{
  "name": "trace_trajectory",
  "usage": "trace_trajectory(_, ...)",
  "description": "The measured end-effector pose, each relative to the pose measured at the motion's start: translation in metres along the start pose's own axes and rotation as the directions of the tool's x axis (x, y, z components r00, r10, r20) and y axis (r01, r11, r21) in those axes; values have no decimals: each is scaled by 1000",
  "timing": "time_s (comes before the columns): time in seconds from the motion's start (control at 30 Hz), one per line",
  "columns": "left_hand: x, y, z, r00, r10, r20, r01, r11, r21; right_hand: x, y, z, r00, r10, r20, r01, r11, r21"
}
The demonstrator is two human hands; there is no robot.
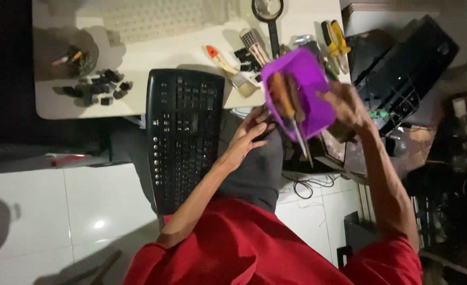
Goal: The person cleans a computer keyboard resting on their lap. They brush dust from between the keys with a brush, pry off keycaps with a screwdriver, place the removed keycaps on the table, and pick tools from a purple basket while continuing to brush the keyboard.
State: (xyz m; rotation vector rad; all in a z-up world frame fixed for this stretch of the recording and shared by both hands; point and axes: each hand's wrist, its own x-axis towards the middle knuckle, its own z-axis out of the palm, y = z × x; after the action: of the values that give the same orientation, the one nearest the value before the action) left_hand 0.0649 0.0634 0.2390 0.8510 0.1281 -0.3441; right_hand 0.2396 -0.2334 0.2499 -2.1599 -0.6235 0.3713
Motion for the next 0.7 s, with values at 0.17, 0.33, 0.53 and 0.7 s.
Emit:
trace_trajectory(0.17, -6, -7, -34, 1000, -23, 3, 22, 995, 94, 90, 93, -62, 747, -661, -75, 614, 728, -305)
trace_trajectory(0.33, -22, -34, -42, 1000, 11, 1, -11, 985, 170, 153, 44, -72, 988, -98, -120, 109, 990, 94)
trace_trajectory(0.53, -31, -81, -47, 992, -119, -39, 123, 982, 143, 194, 32, -50, 955, -263, -138, 274, 959, 68)
trace_trajectory(0.7, -49, -82, -58, 1000, 11, 10, -11, 999, 32, 214, 49, -32, 890, 220, -399, -207, 975, 77)
